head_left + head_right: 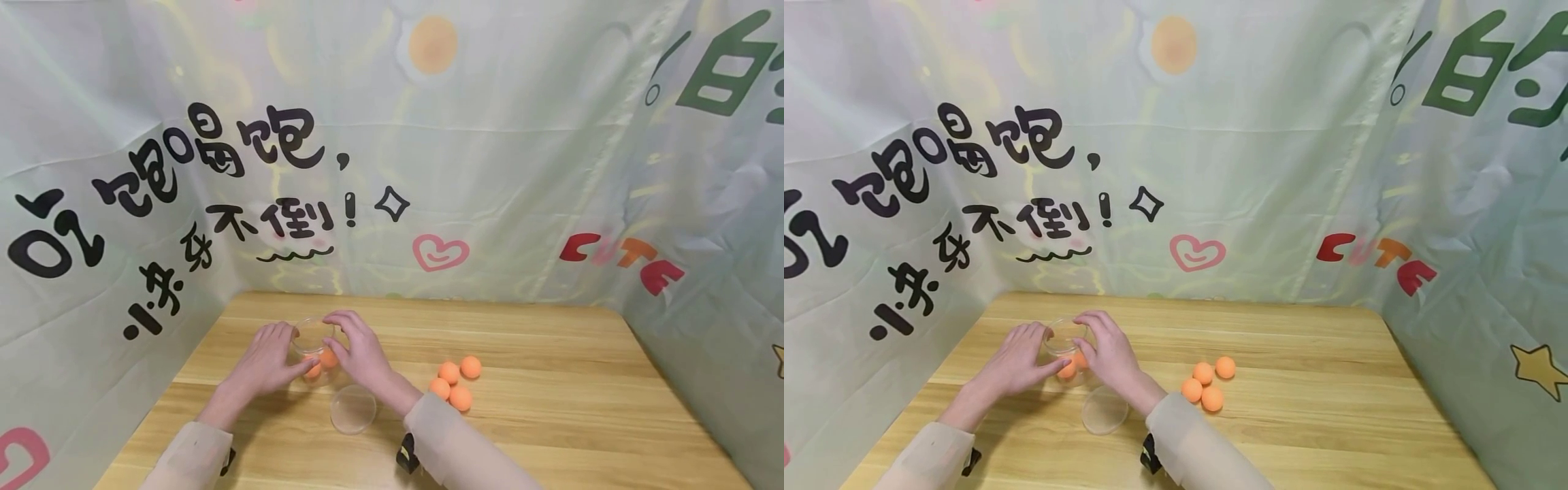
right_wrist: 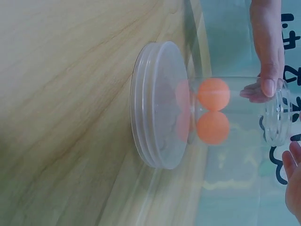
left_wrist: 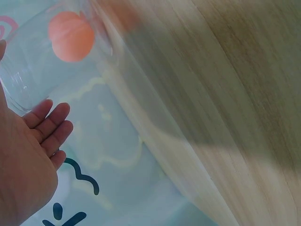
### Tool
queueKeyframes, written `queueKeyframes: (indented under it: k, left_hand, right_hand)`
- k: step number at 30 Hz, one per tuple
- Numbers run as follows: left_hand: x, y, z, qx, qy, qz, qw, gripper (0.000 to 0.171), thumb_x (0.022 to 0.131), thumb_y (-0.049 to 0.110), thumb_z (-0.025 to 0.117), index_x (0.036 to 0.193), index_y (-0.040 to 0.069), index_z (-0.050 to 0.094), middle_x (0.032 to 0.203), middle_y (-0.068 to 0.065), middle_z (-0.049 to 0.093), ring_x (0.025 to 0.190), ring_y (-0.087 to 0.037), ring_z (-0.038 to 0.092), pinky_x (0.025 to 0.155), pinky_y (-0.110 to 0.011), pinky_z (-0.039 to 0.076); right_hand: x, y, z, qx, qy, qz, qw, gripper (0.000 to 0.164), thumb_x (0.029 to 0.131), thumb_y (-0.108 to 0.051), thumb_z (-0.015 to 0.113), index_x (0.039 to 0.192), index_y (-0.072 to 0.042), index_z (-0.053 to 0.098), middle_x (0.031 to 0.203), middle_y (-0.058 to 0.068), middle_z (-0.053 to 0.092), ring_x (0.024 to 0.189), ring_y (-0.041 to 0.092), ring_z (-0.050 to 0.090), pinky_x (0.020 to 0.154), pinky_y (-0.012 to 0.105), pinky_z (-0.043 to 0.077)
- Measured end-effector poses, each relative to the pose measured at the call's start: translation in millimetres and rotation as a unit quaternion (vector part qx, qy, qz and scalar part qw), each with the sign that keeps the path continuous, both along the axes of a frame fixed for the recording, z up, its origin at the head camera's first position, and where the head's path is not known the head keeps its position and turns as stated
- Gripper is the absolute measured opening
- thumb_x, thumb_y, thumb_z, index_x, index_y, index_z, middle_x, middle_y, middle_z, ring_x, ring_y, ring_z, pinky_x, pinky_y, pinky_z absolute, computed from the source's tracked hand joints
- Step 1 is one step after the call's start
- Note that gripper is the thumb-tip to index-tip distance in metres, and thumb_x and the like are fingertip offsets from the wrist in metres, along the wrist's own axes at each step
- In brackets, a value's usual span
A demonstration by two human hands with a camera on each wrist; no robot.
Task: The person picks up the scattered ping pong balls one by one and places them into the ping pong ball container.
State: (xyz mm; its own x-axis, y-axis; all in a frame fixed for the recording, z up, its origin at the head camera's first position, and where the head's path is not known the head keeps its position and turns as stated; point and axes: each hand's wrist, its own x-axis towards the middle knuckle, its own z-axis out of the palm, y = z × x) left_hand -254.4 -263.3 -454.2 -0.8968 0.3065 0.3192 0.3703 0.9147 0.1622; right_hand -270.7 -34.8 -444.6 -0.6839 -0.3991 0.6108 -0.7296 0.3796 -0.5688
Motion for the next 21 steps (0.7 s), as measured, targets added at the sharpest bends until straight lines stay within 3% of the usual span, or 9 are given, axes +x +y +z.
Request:
queueKeyframes:
  k: [5, 17, 21]
  left_hand:
    - [-0.7, 0.0, -0.2, 0.002, -0.004, 0.002, 1.0000, 0.073, 0.090, 0.065, 0.068, 0.118, -0.002, 0.060, 0.112, -0.014, 0.061, 0.115, -0.038, 0.055, 0.110, -0.059, 0.039]
    - [0.5, -0.2, -0.8, 0.005, -0.007, 0.003, 1.0000, 0.074, 0.091, 0.065, 0.068, 0.119, -0.002, 0.060, 0.114, -0.015, 0.061, 0.116, -0.038, 0.055, 0.110, -0.059, 0.040]
    - [0.8, 0.0, -0.7, 0.007, -0.006, 0.001, 1.0000, 0.073, 0.091, 0.064, 0.068, 0.119, -0.002, 0.060, 0.114, -0.014, 0.061, 0.115, -0.038, 0.055, 0.108, -0.058, 0.041]
  right_hand:
    - [4.2, 6.3, 3.7, -0.020, 0.001, 0.003, 1.000, 0.035, 0.100, -0.014, 0.071, 0.132, -0.007, 0.063, 0.136, 0.005, 0.062, 0.126, 0.022, 0.061, 0.109, 0.035, 0.050]
    - [12.1, 24.1, 12.1, -0.093, 0.044, 0.015, 0.995, 0.034, 0.098, -0.012, 0.073, 0.129, -0.004, 0.064, 0.133, 0.009, 0.063, 0.122, 0.025, 0.063, 0.099, 0.044, 0.057]
    - [14.2, 30.3, 15.5, -0.112, 0.049, 0.005, 0.993, 0.033, 0.097, -0.012, 0.074, 0.127, -0.003, 0.066, 0.131, 0.008, 0.064, 0.121, 0.023, 0.063, 0.096, 0.041, 0.057]
